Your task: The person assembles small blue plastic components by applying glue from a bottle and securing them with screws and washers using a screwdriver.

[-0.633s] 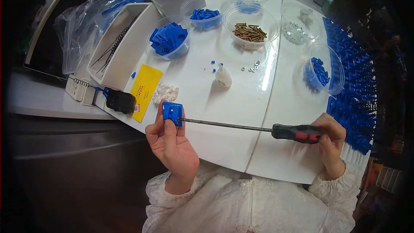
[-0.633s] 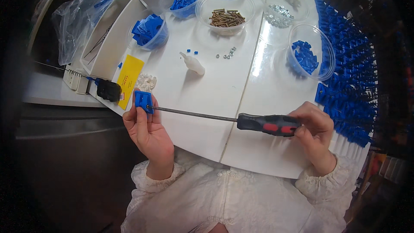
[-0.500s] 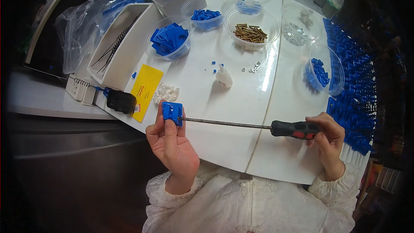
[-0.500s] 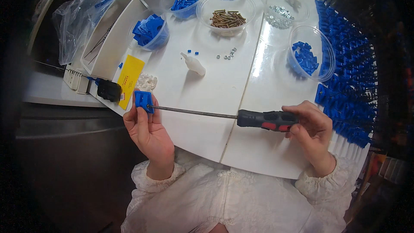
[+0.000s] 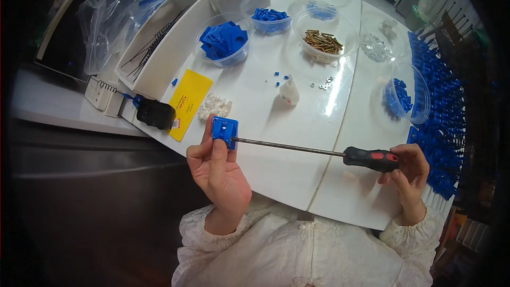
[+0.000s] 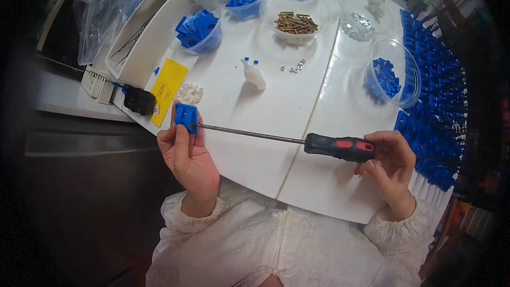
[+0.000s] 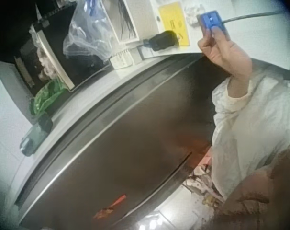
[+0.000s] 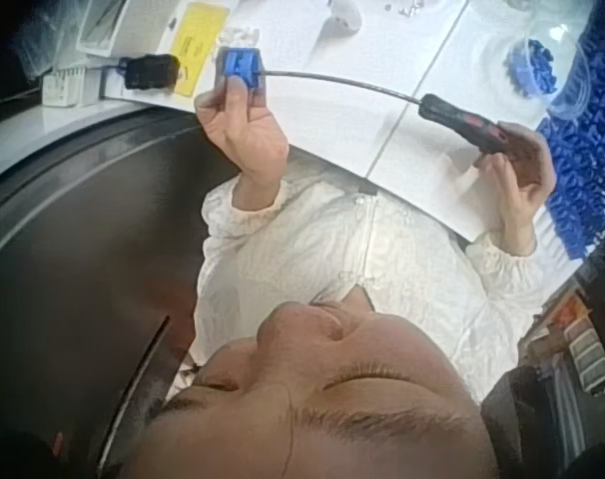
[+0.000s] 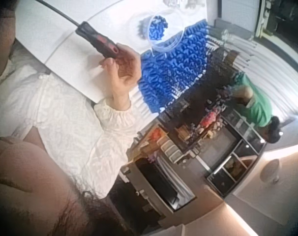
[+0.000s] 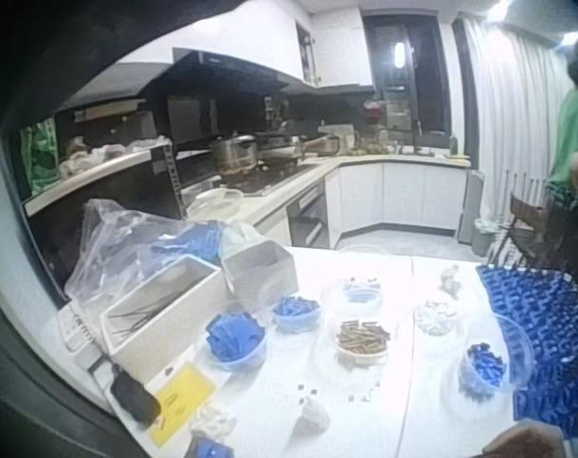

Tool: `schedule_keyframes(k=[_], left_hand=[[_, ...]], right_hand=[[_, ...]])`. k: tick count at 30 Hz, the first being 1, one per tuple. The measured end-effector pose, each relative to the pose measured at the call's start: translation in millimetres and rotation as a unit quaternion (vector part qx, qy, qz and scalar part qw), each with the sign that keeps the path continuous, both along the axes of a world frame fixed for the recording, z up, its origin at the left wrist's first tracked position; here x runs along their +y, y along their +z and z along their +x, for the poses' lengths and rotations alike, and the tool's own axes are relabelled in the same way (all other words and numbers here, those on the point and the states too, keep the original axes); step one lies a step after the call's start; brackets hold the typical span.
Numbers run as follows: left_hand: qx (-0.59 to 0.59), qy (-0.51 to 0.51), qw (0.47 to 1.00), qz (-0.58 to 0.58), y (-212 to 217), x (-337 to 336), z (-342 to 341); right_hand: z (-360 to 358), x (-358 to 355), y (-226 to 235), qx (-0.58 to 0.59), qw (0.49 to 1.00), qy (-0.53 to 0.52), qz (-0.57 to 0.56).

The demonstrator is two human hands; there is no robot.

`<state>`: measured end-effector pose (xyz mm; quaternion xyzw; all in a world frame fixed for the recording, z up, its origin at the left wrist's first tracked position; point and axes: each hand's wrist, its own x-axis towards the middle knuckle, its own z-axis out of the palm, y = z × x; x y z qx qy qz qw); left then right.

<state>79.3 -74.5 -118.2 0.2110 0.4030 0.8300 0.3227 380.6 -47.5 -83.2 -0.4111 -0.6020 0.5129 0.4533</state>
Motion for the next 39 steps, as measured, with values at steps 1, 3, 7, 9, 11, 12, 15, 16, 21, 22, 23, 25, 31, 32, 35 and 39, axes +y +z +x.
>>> schedule_keyframes(k=[1, 3, 7, 9, 11, 12, 15, 16, 21, 22, 23, 25, 31, 32, 35, 39], left_hand=[[0.003, -0.009, 1.0, 0.001, 0.0, -0.5, -0.1], [-0.002, -0.007, 1.0, 0.012, -0.2, 0.1, 0.4], [-0.006, -0.016, 0.999, 0.036, 0.7, 1.0, 0.0], [-0.007, -0.017, 0.999, 0.045, -1.3, 1.3, 1.0], [-0.006, -0.017, 0.998, 0.055, -0.8, 0.8, -0.2], [-0.005, -0.021, 0.998, 0.052, 0.5, 0.5, -0.8], [-0.006, -0.012, 0.998, 0.055, -2.6, 0.0, -2.7], [0.008, -0.021, 0.999, 0.043, -4.3, -0.7, -3.7], [0.024, -0.024, 0.999, 0.038, -9.6, 0.2, -3.2], [0.024, -0.024, 0.999, 0.036, -7.7, 0.0, -3.4], [0.023, -0.024, 0.999, 0.034, -6.4, -0.3, -3.6], [0.039, -0.022, 0.998, 0.034, -6.8, -0.6, -3.8], [0.057, -0.03, 0.997, 0.042, -8.4, -0.8, -4.5], [0.05, -0.028, 0.997, 0.044, -8.8, -0.7, -4.5], [0.077, -0.031, 0.996, 0.043, -7.9, -0.9, -4.0], [0.067, -0.011, 0.995, 0.074, -5.8, -0.2, -1.7]], right_hand=[[2.4, 0.4, 1.1, 0.0, 1.0, 0.005, -0.01], [6.6, 0.5, 0.1, -0.001, 0.999, 0.01, -0.041], [3.2, 1.9, -2.9, -0.02, 0.998, -0.016, -0.057], [8.4, 7.9, -11.9, -0.038, 0.999, -0.003, 0.002], [5.8, 8.9, -14.0, -0.052, 0.997, 0.011, 0.061], [4.1, 5.8, -11.9, -0.045, 0.999, -0.003, 0.013], [1.2, -1.7, -6.6, -0.045, 0.996, -0.042, -0.059], [1.2, -4.4, -5.2, -0.052, 0.993, -0.075, -0.081], [-2.6, -6.7, -6.5, -0.034, 0.997, -0.045, -0.048], [-6.9, -6.3, -5.4, -0.027, 0.999, -0.047, -0.006], [-8.0, -5.0, -5.7, -0.026, 0.999, -0.042, -0.006], [-6.9, -3.1, -7.6, -0.059, 0.993, -0.06, 0.086], [14.8, 4.9, -15.1, -0.048, 0.997, 0.058, 0.001], [12.6, 5.3, -14.9, -0.047, 0.997, 0.058, 0.001], [7.7, 3.5, -13.5, -0.081, 0.996, 0.032, 0.03], [11.8, -3.9, -11.8, -0.035, 0.997, -0.011, -0.069]])
